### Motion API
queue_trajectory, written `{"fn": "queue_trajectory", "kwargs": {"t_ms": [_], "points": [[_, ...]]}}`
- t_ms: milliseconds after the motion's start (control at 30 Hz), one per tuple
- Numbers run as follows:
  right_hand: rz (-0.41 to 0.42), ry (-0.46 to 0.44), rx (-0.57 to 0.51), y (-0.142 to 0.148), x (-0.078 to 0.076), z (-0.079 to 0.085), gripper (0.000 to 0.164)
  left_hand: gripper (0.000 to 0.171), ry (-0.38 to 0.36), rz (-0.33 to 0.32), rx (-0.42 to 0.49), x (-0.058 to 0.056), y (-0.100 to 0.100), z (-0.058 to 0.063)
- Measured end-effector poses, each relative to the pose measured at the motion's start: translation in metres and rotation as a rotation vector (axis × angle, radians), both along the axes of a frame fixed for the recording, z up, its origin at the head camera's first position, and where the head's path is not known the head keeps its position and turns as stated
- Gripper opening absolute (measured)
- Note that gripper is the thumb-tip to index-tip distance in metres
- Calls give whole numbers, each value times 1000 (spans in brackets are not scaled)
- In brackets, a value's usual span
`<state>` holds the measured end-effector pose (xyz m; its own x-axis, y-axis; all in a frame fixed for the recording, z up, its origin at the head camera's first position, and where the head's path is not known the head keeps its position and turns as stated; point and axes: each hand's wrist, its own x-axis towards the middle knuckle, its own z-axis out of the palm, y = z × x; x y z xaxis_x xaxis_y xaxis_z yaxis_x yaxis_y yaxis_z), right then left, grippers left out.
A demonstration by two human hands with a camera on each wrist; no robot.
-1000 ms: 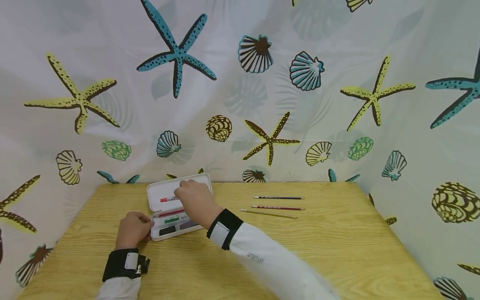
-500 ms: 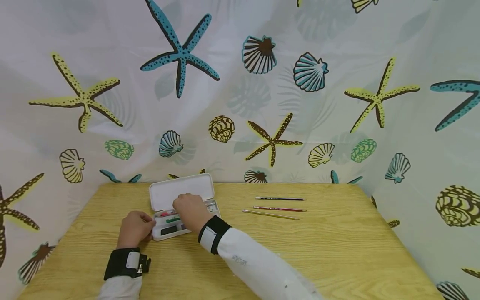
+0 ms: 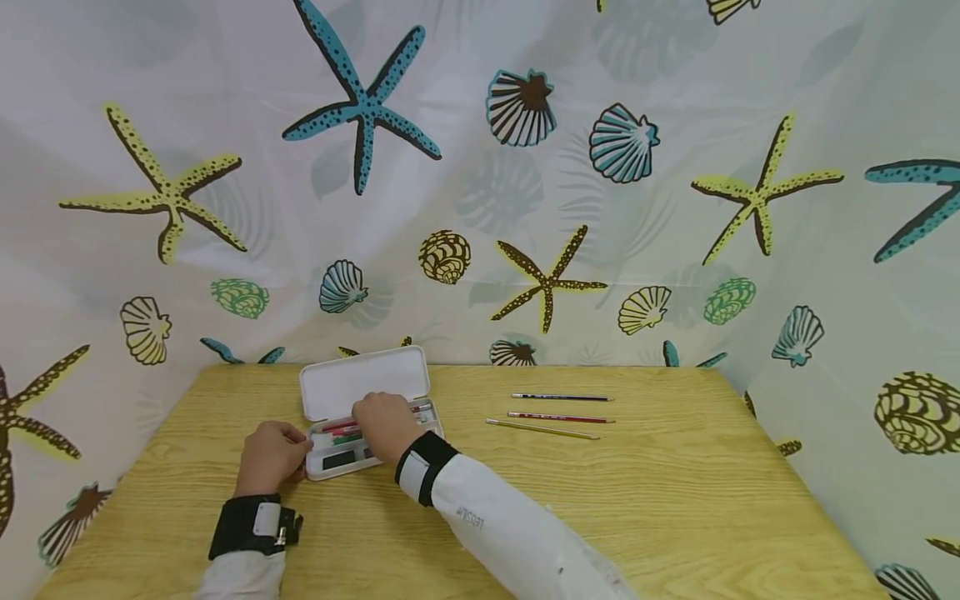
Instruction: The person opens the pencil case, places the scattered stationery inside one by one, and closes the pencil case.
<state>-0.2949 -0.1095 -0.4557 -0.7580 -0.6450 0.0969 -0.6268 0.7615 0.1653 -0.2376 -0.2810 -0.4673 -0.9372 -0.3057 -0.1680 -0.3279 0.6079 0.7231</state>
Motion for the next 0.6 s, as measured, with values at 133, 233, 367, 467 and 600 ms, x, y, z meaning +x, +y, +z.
{"fn": "queue_trajectory", "kwargs": {"t_ms": [133,233,367,467,600], "points": [[10,-14,-7,0,1,-1,17,25,9,-2,0,0,0,0],[19,-22,1,0,2,0,16,25,9,3,7,0,0,0],[21,-21,16,0,4,0,17,25,1,8,15,0,0,0],[19,-23,19,0,6,1,18,25,2,6,17,0,0,0],[22,-26,9,0,7,3,21,25,5,5,20,0,0,0]]}}
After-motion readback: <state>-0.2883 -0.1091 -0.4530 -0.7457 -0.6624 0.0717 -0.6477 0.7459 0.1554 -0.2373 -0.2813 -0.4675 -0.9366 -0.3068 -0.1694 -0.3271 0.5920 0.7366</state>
